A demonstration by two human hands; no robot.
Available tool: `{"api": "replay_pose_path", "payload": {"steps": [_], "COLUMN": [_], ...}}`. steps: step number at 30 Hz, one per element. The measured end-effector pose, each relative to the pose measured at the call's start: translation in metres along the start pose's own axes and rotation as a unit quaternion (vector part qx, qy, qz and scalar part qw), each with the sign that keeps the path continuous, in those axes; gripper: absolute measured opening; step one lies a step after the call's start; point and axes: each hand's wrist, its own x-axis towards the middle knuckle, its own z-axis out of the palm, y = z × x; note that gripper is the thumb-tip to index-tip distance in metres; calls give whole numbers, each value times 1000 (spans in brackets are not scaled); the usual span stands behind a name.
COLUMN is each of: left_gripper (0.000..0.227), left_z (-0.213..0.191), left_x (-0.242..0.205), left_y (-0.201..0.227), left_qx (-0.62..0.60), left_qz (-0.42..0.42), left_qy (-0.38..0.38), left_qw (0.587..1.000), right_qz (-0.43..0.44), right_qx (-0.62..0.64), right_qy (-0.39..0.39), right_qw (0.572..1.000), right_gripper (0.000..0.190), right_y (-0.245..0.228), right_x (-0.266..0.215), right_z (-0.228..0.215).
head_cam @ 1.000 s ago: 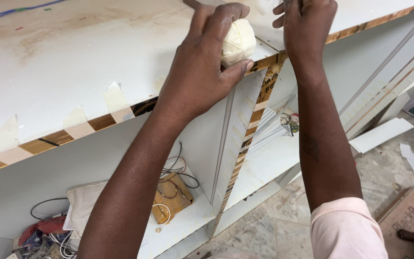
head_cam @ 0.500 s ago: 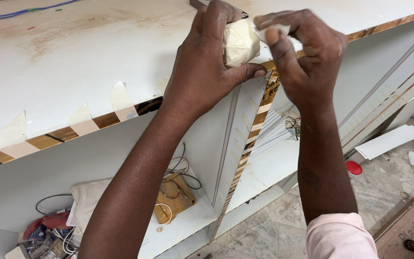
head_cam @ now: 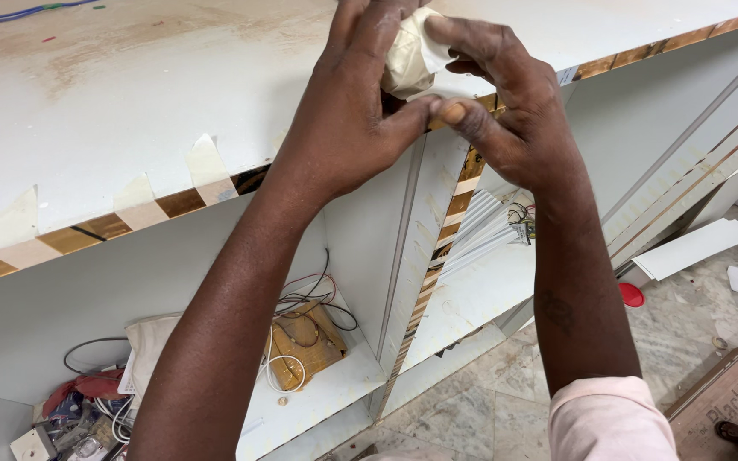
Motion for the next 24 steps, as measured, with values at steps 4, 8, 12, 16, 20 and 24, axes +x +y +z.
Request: {"api": "replay_pose_path", "payload": {"steps": [4, 8, 12, 16, 20, 24], "left_gripper": [72, 84, 79, 81, 78, 74], "left_z": [2, 2, 3, 10, 14, 15], "left_x": [-1, 1, 2, 1, -2, -1], "left_y": [3, 8, 17, 13, 8, 6], "left_qx": [-29, 59, 84, 92, 90, 155], "left_qz": [-47, 9, 34, 34, -8, 77], "left_qy": [2, 50, 47, 21, 8, 61], "left_qw": [998, 997, 995, 995, 996, 983], "right_qz": [-1, 28, 97, 189, 107, -12], "right_qx": [-63, -229, -261, -239, -424, -568], "right_qy": [16, 106, 225, 270, 124, -16], "right_qw": [998, 967, 934, 913, 890, 823], "right_gripper": [44, 17, 5, 4, 5, 15], "right_y": [3, 10, 21, 10, 2, 6], "right_x": [-2, -26, -73, -123, -139, -133], "right_z": [-8, -22, -13, 27, 59, 73]}}
